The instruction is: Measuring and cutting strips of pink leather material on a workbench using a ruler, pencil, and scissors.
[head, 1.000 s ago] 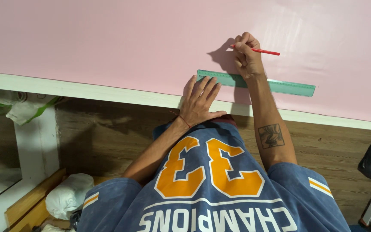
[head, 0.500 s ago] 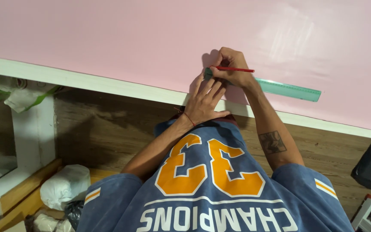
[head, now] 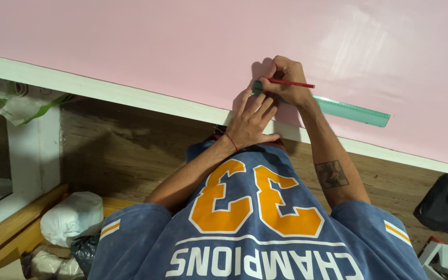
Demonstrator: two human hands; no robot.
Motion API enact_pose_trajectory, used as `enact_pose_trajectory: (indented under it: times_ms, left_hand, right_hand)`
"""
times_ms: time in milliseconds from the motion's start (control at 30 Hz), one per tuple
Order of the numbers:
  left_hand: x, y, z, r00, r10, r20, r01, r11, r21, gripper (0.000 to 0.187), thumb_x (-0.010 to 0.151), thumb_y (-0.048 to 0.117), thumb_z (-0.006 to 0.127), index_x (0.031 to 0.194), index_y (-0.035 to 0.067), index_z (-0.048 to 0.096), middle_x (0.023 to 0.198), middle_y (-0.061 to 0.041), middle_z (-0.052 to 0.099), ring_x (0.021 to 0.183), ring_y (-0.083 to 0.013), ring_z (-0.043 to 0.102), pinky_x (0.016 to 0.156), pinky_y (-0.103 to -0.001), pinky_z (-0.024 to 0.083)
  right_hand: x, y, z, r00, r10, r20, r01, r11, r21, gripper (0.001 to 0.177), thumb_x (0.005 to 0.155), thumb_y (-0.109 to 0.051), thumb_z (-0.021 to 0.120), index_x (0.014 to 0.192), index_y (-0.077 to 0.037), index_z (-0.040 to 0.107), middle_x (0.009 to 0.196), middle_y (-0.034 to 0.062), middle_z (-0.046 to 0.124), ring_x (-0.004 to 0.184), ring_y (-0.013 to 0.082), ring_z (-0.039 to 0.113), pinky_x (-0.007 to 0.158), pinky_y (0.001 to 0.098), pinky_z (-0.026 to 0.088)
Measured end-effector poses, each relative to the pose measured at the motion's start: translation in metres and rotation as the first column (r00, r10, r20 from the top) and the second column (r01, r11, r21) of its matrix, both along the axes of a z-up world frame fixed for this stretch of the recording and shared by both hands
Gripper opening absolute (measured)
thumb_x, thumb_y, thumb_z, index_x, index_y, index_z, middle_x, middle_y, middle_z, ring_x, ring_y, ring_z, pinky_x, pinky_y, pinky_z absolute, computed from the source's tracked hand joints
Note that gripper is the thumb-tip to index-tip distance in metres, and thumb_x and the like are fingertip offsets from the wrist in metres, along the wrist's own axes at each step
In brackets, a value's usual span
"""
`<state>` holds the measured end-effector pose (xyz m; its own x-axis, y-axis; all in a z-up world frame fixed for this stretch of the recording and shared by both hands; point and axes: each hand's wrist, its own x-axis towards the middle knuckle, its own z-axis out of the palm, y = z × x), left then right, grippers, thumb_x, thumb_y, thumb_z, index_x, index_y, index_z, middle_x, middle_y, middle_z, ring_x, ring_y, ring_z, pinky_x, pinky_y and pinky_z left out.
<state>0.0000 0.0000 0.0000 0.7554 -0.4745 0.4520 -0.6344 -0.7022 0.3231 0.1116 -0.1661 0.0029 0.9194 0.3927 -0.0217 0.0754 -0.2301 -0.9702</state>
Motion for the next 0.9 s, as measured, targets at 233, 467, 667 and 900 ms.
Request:
enact_pose_trajectory:
  times_ms: [233, 467, 667, 900]
  left_hand:
    - [-0.001, 0.002, -0.002, 1.0, -0.013, -0.012, 0.013, 1.0, -0.002, 0.074, 0.082, 0.071, 0.072, 0.12, 0.008, 0.072, 0.13, -0.018, 0.065, 0.134, -0.0376, 0.057, 0.12, -0.07, 0.031]
    - [-0.001, 0.003, 0.003, 1.0, -0.025, -0.015, 0.025, 1.0, 0.016, 0.079, 0.075, 0.071, 0.077, 0.121, 0.008, 0.072, 0.129, -0.019, 0.066, 0.135, -0.0381, 0.057, 0.123, -0.071, 0.029]
    - [0.002, 0.003, 0.009, 1.0, -0.029, -0.008, 0.03, 0.999, 0.017, 0.075, 0.078, 0.07, 0.074, 0.119, 0.007, 0.073, 0.128, -0.019, 0.067, 0.133, -0.038, 0.058, 0.122, -0.07, 0.029]
    - [0.001, 0.002, 0.009, 1.0, -0.014, -0.01, 0.015, 1.0, 0.025, 0.076, 0.075, 0.07, 0.076, 0.119, 0.008, 0.073, 0.128, -0.018, 0.066, 0.132, -0.0368, 0.059, 0.121, -0.07, 0.031]
  right_hand:
    - [0.001, 0.003, 0.005, 1.0, 0.007, -0.029, -0.007, 1.0, 0.019, 0.019, 0.086, -0.002, 0.087, 0.086, -0.001, 0.068, 0.072, 0.0117, 0.062, 0.062, 0.0116, 0.058, 0.049, 0.021, 0.042]
    - [0.004, -0.003, -0.014, 0.999, -0.045, -0.024, 0.045, 0.999, -0.006, 0.021, 0.088, -0.004, 0.089, 0.085, -0.001, 0.068, 0.072, 0.0105, 0.061, 0.06, 0.0103, 0.058, 0.05, 0.019, 0.043]
    - [0.003, 0.002, 0.005, 0.998, -0.054, -0.045, 0.055, 0.998, 0.012, 0.02, 0.088, -0.004, 0.087, 0.085, 0.0, 0.067, 0.071, 0.0104, 0.062, 0.059, 0.0109, 0.057, 0.051, 0.0196, 0.043]
    - [0.0, 0.007, 0.018, 0.996, -0.012, -0.089, 0.013, 1.0, 0.01, 0.021, 0.083, -0.004, 0.089, 0.082, -0.004, 0.069, 0.069, 0.0079, 0.065, 0.055, 0.008, 0.054, 0.047, 0.0189, 0.041]
